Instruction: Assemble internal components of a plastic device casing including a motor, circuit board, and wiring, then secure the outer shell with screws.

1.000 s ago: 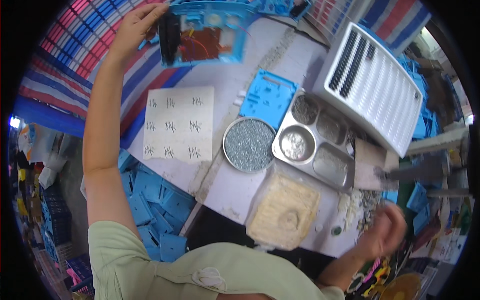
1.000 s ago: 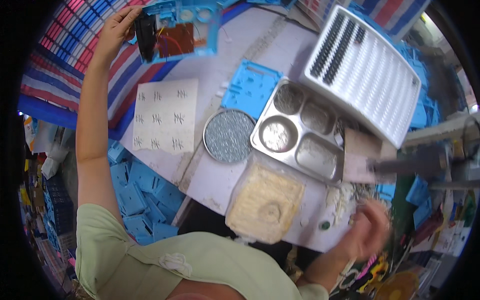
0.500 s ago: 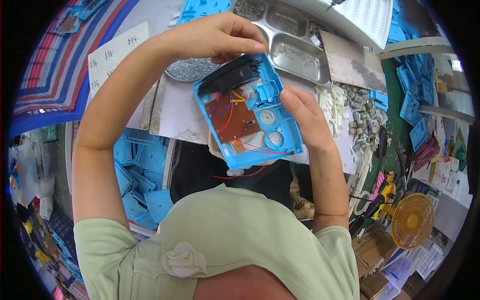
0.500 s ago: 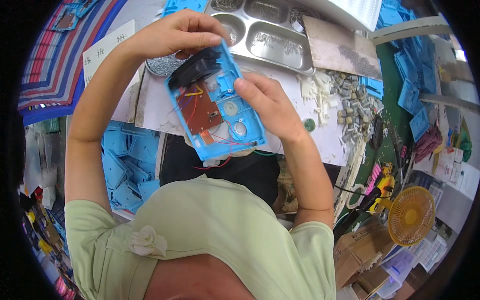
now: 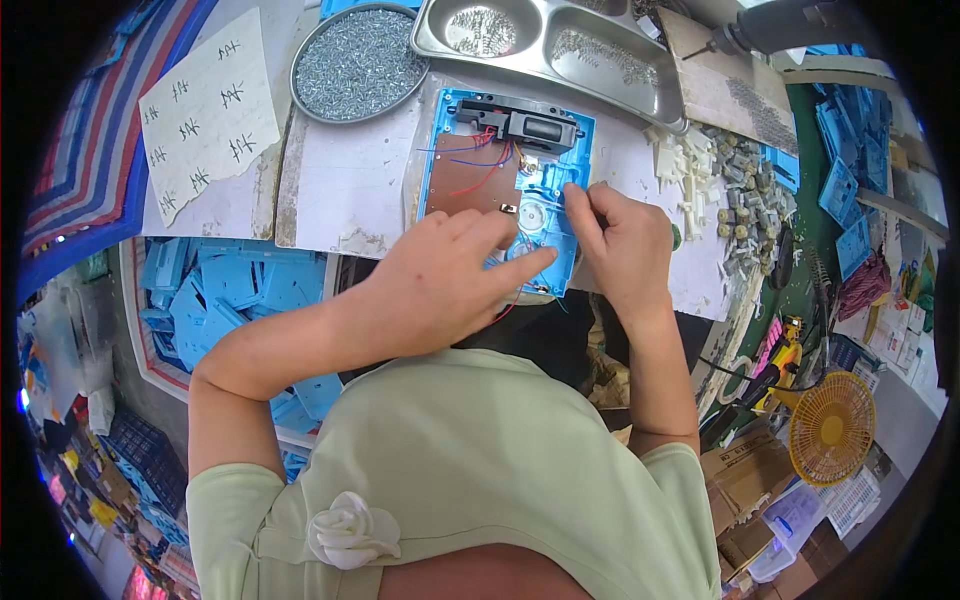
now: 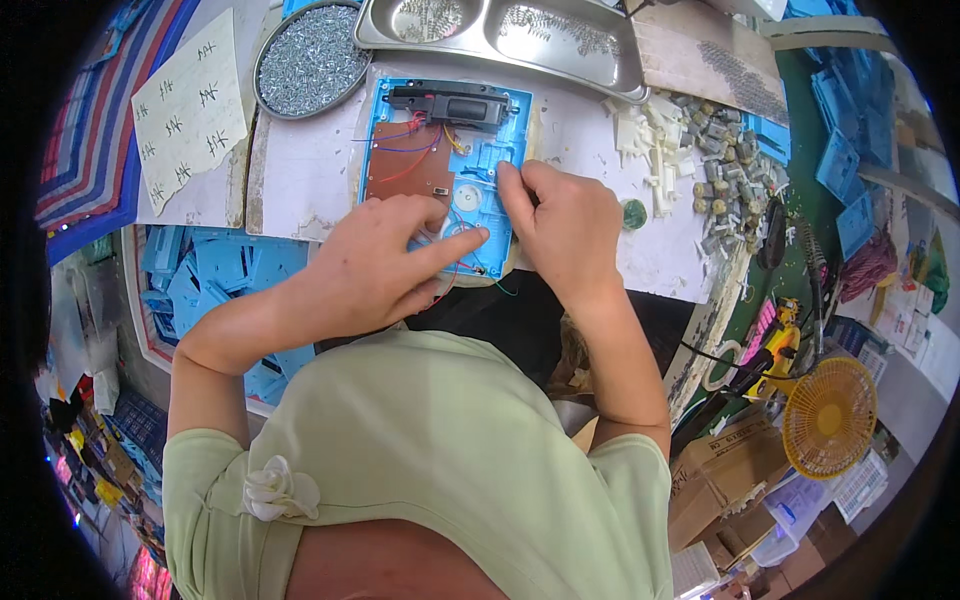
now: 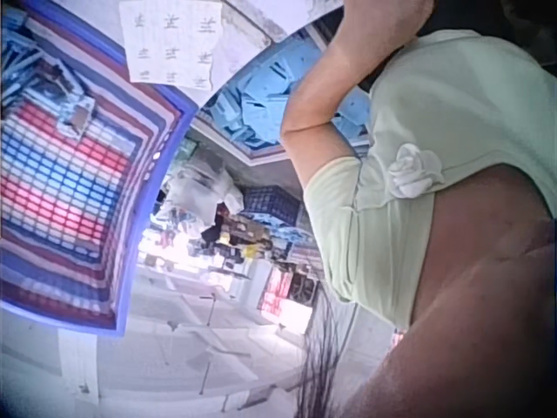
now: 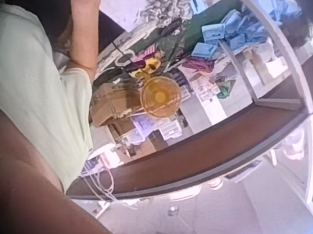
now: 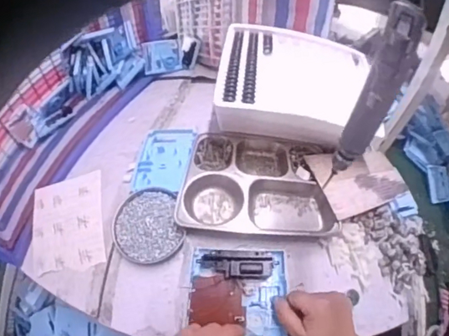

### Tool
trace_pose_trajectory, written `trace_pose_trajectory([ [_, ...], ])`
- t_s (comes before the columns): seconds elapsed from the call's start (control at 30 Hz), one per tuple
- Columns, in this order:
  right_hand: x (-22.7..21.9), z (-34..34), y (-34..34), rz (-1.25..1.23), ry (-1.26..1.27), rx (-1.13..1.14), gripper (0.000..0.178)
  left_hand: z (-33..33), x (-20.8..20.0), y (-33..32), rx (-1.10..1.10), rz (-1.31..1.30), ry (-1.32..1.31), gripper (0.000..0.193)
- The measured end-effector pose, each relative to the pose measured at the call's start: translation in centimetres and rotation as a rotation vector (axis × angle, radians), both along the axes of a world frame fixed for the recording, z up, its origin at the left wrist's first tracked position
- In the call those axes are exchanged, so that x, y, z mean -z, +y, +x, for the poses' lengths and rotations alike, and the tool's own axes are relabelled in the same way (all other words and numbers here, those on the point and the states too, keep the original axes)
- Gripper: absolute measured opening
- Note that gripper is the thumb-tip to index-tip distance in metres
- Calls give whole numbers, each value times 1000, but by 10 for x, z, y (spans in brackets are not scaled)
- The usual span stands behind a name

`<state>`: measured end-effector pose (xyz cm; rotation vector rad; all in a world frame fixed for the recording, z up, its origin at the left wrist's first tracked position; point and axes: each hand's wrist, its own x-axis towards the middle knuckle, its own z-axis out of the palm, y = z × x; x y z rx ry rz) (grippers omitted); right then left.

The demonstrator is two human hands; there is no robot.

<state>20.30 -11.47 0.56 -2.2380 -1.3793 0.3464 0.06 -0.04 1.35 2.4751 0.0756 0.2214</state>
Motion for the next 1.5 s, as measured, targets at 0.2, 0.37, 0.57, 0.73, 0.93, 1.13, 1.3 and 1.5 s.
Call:
trace_pose_trajectory([
  [0.2,-4,19,10,-104,-5,-174,37,-3,23,-13,-6,107,-100,30],
  [0.37,-12,15,2,104,43,-321,17,-17,33,-6,91,17,-416,27],
  [0.57,3,-27,-14,276,-53,-622,34,-46,25,16,-92,27,-295,22],
  [0.73,2,-68,-2,275,-66,-533,38,-72,26,20,-214,70,-11,19],
  [0.93,12,-91,5,281,-55,-525,32,-86,38,-5,-63,-11,30,21],
  [1.13,14,-97,6,219,-131,-491,30,-89,21,21,-37,-41,119,21],
  [1.3,-3,-80,6,175,-76,-592,28,-72,49,30,-106,-36,-166,27],
  [1.5,-60,112,21,336,16,-94,16,-60,44,36,-65,-164,-159,20],
])
